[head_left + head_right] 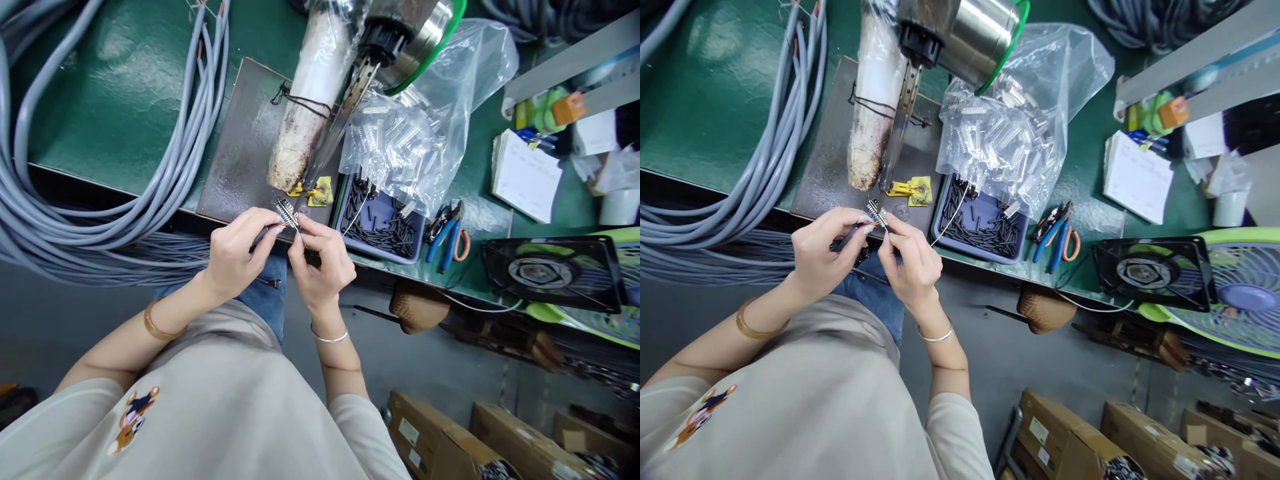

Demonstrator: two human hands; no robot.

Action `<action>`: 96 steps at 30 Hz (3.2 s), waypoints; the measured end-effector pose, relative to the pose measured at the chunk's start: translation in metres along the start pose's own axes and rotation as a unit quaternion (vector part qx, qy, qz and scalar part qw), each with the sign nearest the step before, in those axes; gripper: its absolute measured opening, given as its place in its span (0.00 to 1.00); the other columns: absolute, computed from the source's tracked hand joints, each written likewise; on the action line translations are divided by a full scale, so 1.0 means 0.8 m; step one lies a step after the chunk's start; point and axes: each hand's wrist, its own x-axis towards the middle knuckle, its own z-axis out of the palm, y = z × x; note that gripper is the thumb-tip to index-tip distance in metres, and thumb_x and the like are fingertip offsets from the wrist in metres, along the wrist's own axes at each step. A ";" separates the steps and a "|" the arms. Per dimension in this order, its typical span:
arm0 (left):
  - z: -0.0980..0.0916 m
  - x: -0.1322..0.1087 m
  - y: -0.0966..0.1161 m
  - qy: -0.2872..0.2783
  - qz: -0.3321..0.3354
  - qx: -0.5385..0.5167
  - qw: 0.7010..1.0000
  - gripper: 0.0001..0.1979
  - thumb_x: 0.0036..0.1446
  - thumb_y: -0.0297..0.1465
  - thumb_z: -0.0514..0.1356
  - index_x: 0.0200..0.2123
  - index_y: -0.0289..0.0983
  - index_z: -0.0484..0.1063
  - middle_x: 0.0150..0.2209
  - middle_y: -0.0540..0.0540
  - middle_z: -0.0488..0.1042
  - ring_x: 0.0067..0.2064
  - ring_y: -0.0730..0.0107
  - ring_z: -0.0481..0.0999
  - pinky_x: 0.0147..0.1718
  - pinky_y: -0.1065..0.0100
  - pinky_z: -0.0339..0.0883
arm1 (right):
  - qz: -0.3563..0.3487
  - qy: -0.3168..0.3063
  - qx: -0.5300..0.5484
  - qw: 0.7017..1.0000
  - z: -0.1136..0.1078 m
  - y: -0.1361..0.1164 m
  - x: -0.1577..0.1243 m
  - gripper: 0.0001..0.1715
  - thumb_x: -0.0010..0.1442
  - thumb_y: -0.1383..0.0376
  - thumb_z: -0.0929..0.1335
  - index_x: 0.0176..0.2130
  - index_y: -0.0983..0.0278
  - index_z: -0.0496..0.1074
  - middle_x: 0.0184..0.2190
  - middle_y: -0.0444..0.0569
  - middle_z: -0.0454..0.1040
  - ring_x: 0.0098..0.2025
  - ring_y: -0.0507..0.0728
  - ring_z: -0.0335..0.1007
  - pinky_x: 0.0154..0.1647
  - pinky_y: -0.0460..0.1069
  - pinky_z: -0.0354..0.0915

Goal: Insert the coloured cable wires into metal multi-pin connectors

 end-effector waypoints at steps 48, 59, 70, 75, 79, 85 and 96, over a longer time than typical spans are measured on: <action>0.010 0.000 0.004 0.050 -0.130 -0.063 0.988 0.05 0.63 0.30 0.64 0.40 0.36 0.75 0.37 0.47 0.82 0.28 0.77 0.81 0.30 0.76 0.74 | 0.050 -0.002 0.043 0.998 -0.004 -0.002 0.018 0.08 0.61 0.72 0.72 0.38 0.58 0.74 0.42 0.47 0.84 0.42 0.56 0.83 0.45 0.52 0.79; 0.007 0.004 0.008 0.038 -0.172 -0.122 0.977 0.05 0.63 0.31 0.64 0.40 0.37 0.74 0.32 0.50 0.80 0.26 0.77 0.80 0.28 0.76 0.73 | 0.059 0.002 0.060 0.996 -0.004 -0.001 0.023 0.08 0.61 0.72 0.72 0.36 0.59 0.72 0.40 0.47 0.84 0.41 0.55 0.83 0.42 0.51 0.79; 0.004 0.009 0.013 0.028 -0.184 -0.132 0.974 0.01 0.57 0.26 0.64 0.34 0.35 0.75 0.29 0.52 0.76 0.22 0.82 0.72 0.23 0.78 0.66 | 0.068 -0.012 0.077 0.995 -0.007 0.002 0.020 0.08 0.60 0.73 0.73 0.35 0.60 0.73 0.39 0.47 0.84 0.41 0.54 0.82 0.42 0.51 0.78; 0.006 0.012 0.011 0.053 -0.151 -0.121 0.980 0.03 0.55 0.23 0.64 0.32 0.35 0.75 0.27 0.53 0.75 0.22 0.83 0.68 0.22 0.79 0.61 | 0.057 -0.007 0.068 0.996 -0.007 0.003 0.022 0.08 0.60 0.73 0.74 0.36 0.60 0.74 0.40 0.46 0.84 0.41 0.54 0.82 0.43 0.50 0.78; 0.007 0.015 0.011 0.049 -0.148 -0.097 0.983 0.03 0.55 0.23 0.63 0.32 0.35 0.75 0.27 0.53 0.75 0.21 0.84 0.67 0.21 0.79 0.60 | 0.051 -0.003 0.057 0.997 -0.006 0.003 0.023 0.08 0.60 0.72 0.74 0.36 0.60 0.75 0.40 0.46 0.84 0.41 0.54 0.83 0.42 0.50 0.78; 0.001 0.018 0.016 0.044 -0.148 -0.083 0.985 0.01 0.55 0.25 0.64 0.32 0.35 0.75 0.26 0.53 0.74 0.21 0.83 0.66 0.21 0.79 0.60 | 0.031 -0.006 0.048 0.998 -0.008 0.001 0.026 0.09 0.60 0.73 0.74 0.37 0.60 0.75 0.41 0.46 0.84 0.42 0.54 0.83 0.44 0.50 0.79; -0.003 0.015 0.019 0.010 -0.192 -0.107 0.975 0.01 0.55 0.24 0.64 0.32 0.35 0.75 0.24 0.53 0.72 0.21 0.83 0.64 0.20 0.78 0.58 | -0.009 -0.031 0.013 0.999 -0.011 0.001 0.017 0.10 0.60 0.74 0.73 0.37 0.60 0.72 0.42 0.50 0.85 0.42 0.54 0.83 0.42 0.47 0.79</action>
